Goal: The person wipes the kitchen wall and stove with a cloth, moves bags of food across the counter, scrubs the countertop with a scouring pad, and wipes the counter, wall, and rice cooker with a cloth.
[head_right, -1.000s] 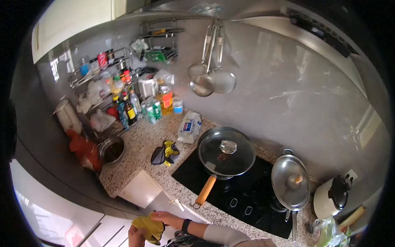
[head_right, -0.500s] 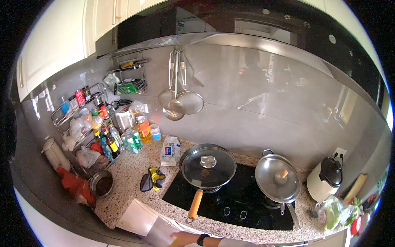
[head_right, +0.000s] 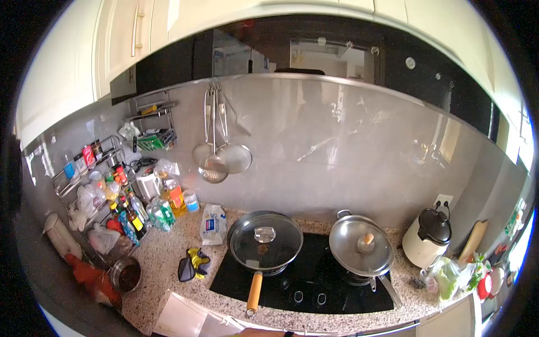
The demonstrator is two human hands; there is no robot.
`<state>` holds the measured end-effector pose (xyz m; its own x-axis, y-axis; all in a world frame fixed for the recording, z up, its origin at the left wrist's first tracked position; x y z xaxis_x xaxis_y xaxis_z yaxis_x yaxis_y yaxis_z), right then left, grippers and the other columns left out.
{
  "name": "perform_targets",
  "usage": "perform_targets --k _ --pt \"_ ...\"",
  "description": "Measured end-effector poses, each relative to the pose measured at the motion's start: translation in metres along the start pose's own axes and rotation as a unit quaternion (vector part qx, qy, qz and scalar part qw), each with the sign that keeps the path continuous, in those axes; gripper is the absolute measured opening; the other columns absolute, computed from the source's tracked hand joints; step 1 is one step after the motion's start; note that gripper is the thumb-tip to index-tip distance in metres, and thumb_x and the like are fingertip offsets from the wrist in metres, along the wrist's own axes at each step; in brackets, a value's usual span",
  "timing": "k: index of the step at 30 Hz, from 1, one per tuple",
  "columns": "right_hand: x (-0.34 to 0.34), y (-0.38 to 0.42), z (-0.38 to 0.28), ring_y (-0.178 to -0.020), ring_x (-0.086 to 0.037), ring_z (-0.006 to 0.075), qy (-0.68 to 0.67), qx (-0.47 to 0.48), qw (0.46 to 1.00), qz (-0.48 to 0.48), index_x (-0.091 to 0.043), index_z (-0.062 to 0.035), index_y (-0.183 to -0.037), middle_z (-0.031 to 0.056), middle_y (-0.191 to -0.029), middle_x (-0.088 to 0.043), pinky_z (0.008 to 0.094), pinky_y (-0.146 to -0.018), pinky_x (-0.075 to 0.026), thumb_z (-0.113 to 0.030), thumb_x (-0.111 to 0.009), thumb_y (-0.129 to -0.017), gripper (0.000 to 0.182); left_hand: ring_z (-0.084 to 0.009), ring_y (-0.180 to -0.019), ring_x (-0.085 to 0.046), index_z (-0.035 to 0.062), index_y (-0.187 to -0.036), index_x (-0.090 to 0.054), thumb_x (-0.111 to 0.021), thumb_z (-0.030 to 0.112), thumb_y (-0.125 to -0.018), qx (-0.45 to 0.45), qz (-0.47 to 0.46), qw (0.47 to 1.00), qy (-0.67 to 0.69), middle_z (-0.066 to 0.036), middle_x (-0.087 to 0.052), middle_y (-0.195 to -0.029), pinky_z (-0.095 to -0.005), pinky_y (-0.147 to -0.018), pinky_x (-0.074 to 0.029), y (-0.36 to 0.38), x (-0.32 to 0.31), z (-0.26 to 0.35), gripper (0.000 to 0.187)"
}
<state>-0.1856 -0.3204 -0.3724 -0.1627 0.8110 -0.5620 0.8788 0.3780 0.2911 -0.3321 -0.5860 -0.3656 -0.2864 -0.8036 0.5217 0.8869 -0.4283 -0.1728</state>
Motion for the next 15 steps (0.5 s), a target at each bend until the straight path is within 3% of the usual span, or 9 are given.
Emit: perform_targets --k 1,2,5,6,7,9,10,14,15 --pt "0.002 0.007 0.001 -0.097 -0.063 0.0235 -0.332 0.014 0.941 0.068 -0.062 0.0002 -0.113 0.0146 -0.102 -0.067 0.0350 -0.086 -0.049 -0.025 -0.061 -0.089 0.034 -0.0376 -0.105 -0.058 0.0022 -0.105 -0.067 -0.060 0.005 -0.083 -0.158 -0.007 0.950 -0.268 -0.019 -0.061 -0.116 -0.0430 -0.094 -0.048 -0.010 -0.004 0.013 0.023" --pt "-0.001 0.015 -0.003 -0.098 -0.063 0.0242 -0.409 0.060 0.907 0.086 -0.061 0.0004 -0.113 0.0150 -0.103 -0.067 0.0356 -0.086 -0.049 -0.024 -0.061 -0.088 0.035 -0.0376 -0.105 -0.058 0.0022 -0.105 -0.067 -0.060 0.005 -0.083 -0.163 -0.005 0.950 -0.265 -0.019 -0.061 -0.116 -0.0430 -0.094 -0.048 -0.021 -0.007 0.038 0.023" --pt "-0.008 0.035 -0.020 -0.100 -0.062 0.0263 -0.432 0.129 0.887 0.100 -0.061 0.0007 -0.114 0.0161 -0.106 -0.065 0.0376 -0.087 -0.049 -0.022 -0.060 -0.086 0.036 -0.0381 -0.106 -0.058 0.0017 -0.106 -0.067 -0.065 0.004 -0.080 -0.199 0.056 0.964 -0.167 -0.021 -0.061 -0.115 -0.0431 -0.092 -0.049 -0.041 -0.020 0.119 0.026" --pt "-0.010 0.041 -0.022 -0.101 -0.062 0.0270 -0.435 0.144 0.882 0.107 -0.060 0.0008 -0.115 0.0165 -0.107 -0.065 0.0383 -0.088 -0.049 -0.021 -0.060 -0.085 0.037 -0.0382 -0.106 -0.058 0.0016 -0.105 -0.067 -0.065 0.004 -0.079 -0.084 0.027 0.996 0.018 -0.020 -0.061 -0.114 -0.0439 -0.091 -0.049 -0.049 -0.032 0.109 0.026" --pt "-0.012 0.048 -0.024 -0.101 -0.061 0.0277 -0.437 0.158 0.878 0.118 -0.060 0.0009 -0.115 0.0169 -0.108 -0.065 0.0389 -0.088 -0.049 -0.021 -0.059 -0.084 0.038 -0.0383 -0.106 -0.058 0.0014 -0.103 -0.067 -0.066 0.004 -0.078 0.035 -0.005 0.978 0.203 -0.020 -0.062 -0.114 -0.0447 -0.091 -0.049 -0.053 -0.044 0.102 0.026" --pt "-0.016 0.060 -0.026 -0.103 -0.060 0.0291 -0.445 0.183 0.866 0.135 -0.060 0.0011 -0.116 0.0177 -0.110 -0.064 0.0402 -0.089 -0.048 -0.019 -0.059 -0.083 0.039 -0.0376 -0.106 -0.058 0.0019 -0.100 -0.067 -0.065 0.005 -0.080 0.061 -0.052 0.986 0.146 -0.018 -0.063 -0.111 -0.0460 -0.091 -0.048 -0.058 -0.054 0.110 0.021" --pt "-0.018 0.066 -0.027 -0.104 -0.060 0.0298 -0.447 0.195 0.861 0.143 -0.059 0.0012 -0.116 0.0180 -0.111 -0.063 0.0409 -0.089 -0.048 -0.019 -0.059 -0.082 0.040 -0.0363 -0.106 -0.058 0.0026 -0.096 -0.068 -0.063 0.009 -0.082 -0.241 -0.017 0.959 -0.145 -0.015 -0.064 -0.110 -0.0460 -0.092 -0.047 -0.058 -0.069 0.086 0.016" --pt "-0.027 0.095 -0.038 -0.107 -0.059 0.0326 -0.443 0.250 0.842 0.178 -0.058 0.0017 -0.118 0.0195 -0.114 -0.061 0.0435 -0.090 -0.048 -0.016 -0.058 -0.079 0.043 -0.0358 -0.106 -0.058 0.0038 -0.094 -0.068 -0.062 0.014 -0.084 -0.258 -0.045 0.958 -0.118 -0.014 -0.065 -0.108 -0.0447 -0.094 -0.046 -0.061 -0.071 0.084 0.016" --pt "-0.031 0.103 -0.040 -0.108 -0.058 0.0333 -0.441 0.264 0.838 0.184 -0.058 0.0018 -0.118 0.0199 -0.115 -0.061 0.0442 -0.091 -0.048 -0.015 -0.058 -0.078 0.044 -0.0359 -0.105 -0.058 0.0046 -0.102 -0.063 -0.060 0.017 -0.088 -0.074 -0.080 0.990 0.095 -0.013 -0.063 -0.108 -0.0467 -0.090 -0.048 -0.062 -0.066 0.075 0.020"
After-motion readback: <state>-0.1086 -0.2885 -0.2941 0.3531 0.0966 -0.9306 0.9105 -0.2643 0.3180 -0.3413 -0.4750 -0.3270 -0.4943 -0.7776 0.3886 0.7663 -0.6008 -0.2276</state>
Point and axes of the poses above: each hand's wrist, its own y-axis away from the middle knuckle, its own x-axis out of the back of the hand, z = x × y, the point moved 5 cm from there along -y, towards the middle knuckle
